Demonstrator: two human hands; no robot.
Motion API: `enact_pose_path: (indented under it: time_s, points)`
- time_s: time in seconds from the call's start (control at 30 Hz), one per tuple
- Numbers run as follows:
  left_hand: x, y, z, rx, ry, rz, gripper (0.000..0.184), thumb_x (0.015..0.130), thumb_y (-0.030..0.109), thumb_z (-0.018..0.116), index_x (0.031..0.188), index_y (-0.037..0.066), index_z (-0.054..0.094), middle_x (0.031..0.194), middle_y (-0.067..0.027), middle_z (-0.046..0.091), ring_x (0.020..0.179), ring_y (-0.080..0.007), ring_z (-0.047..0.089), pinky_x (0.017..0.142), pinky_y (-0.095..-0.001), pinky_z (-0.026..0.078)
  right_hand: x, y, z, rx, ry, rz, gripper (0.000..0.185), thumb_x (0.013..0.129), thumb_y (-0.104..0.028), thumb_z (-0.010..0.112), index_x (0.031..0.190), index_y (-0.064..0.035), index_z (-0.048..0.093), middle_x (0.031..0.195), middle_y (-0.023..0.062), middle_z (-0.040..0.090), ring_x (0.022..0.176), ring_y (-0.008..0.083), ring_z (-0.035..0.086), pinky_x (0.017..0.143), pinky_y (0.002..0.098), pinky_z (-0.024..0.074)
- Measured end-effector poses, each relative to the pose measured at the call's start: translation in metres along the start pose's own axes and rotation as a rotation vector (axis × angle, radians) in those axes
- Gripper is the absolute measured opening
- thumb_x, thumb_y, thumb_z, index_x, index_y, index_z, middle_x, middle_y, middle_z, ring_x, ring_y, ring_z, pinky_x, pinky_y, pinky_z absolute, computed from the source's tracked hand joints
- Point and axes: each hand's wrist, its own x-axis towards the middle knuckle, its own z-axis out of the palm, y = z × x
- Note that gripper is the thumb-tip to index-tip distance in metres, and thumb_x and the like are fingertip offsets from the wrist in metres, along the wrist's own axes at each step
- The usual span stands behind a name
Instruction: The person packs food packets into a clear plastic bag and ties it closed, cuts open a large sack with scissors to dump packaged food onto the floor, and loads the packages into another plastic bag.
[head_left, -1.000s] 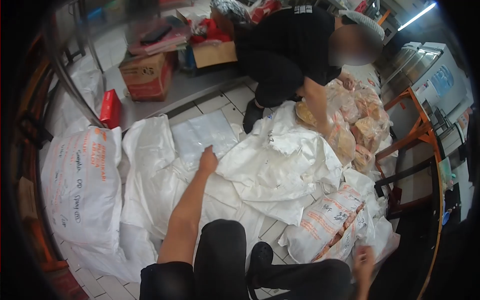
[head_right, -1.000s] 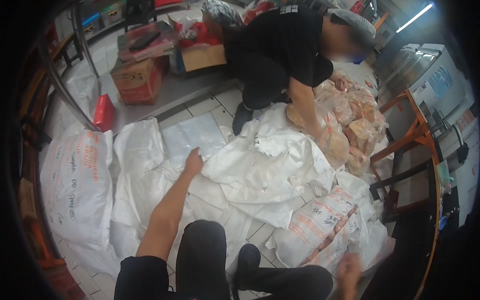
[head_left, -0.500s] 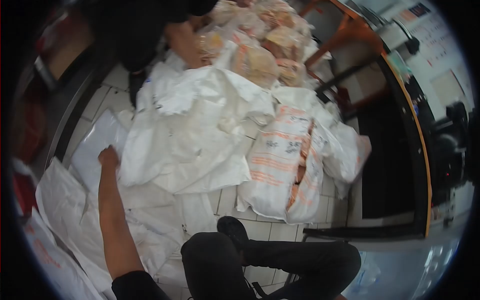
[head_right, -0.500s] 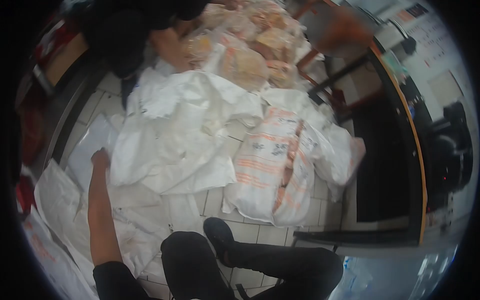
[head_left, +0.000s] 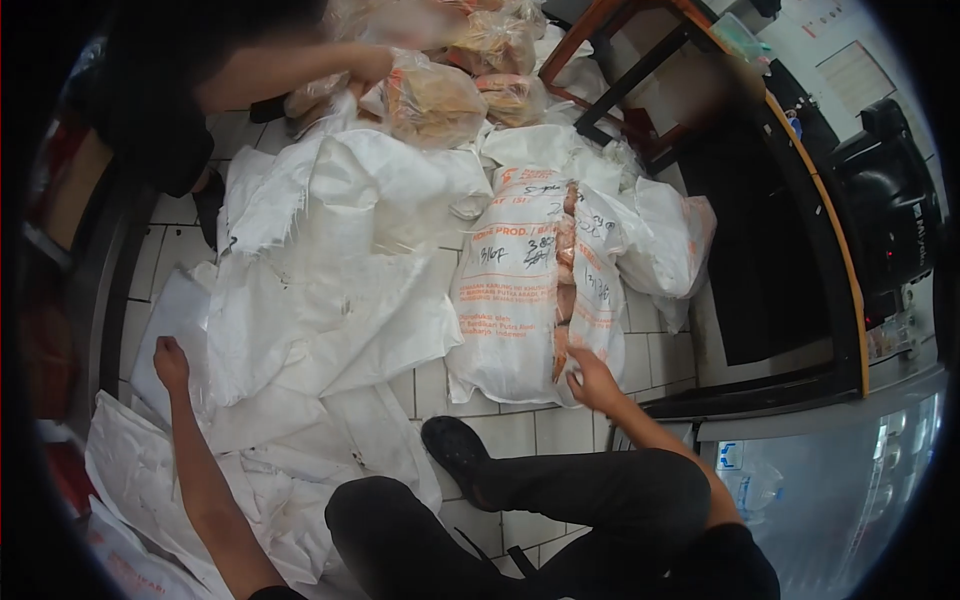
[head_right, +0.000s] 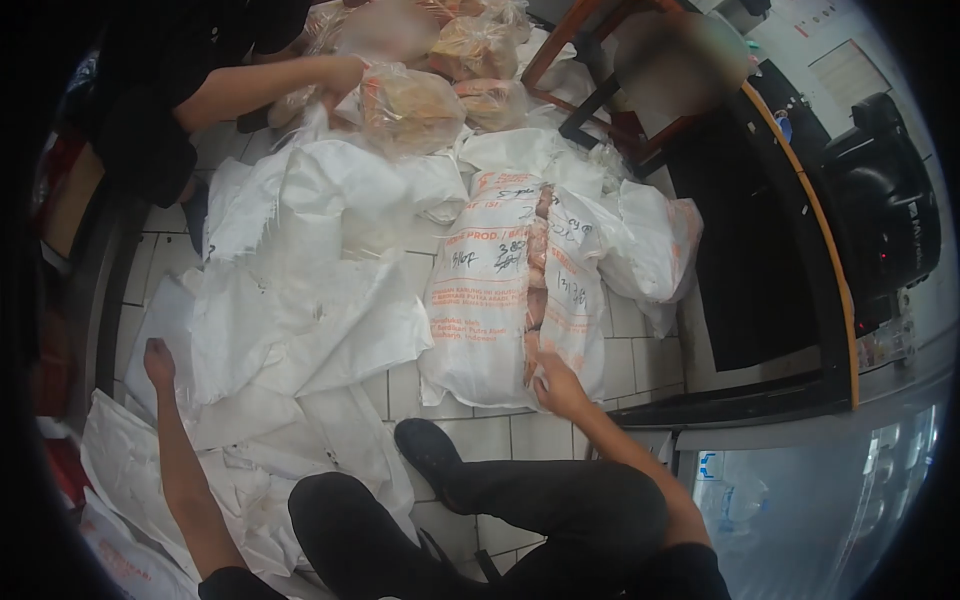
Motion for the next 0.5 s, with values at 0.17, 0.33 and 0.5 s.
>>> enact_pose_path:
  time_s: [0.17,0.33,0.5]
  points:
    - [0.038,0.04,-0.098,-0.487,0.331,0.011,0.032,0.098,0.032,0.048,0.094,0.001,0.056,0.083,-0.0062,0.058,0.077,-0.019,0.056,0.07,-0.0346,0.046,0.056,0.041,0.025,-0.382,-0.283,-0.058,0.074,0.06,-0.017,0.076,0.123,0.0013,0.04,0.118,0.0251,0.048,0.112,0.0434,0.045,0.096,0.0496,0.042]
    - [0.012,0.135,-0.231,-1.083,0.33,-0.008,0.026,0.098,0.034,0.052,0.094,0.009,0.056,0.08,0.0031,0.052,0.072,-0.0073,0.049,0.066,-0.0233,0.041,0.08,0.021,-0.006,-0.704,-0.734,0.246,0.114,0.05,-0.045,0.084,0.142,-0.0064,0.029,0.136,0.0119,0.047,0.134,0.0385,0.032,0.1,0.0586,0.0369]
    - [-0.067,0.274,-0.312,-1.066,0.468,0.099,0.021,0.097,0.035,0.054,0.092,0.014,0.056,0.077,0.0071,0.05,0.064,-0.0023,0.045,0.056,-0.0199,0.037,0.097,0.03,0.007,-0.649,-0.763,0.145,0.111,0.051,-0.049,0.084,0.14,-0.0056,0.034,0.132,0.0157,0.052,0.131,0.0383,0.036,0.099,0.0592,0.0356]
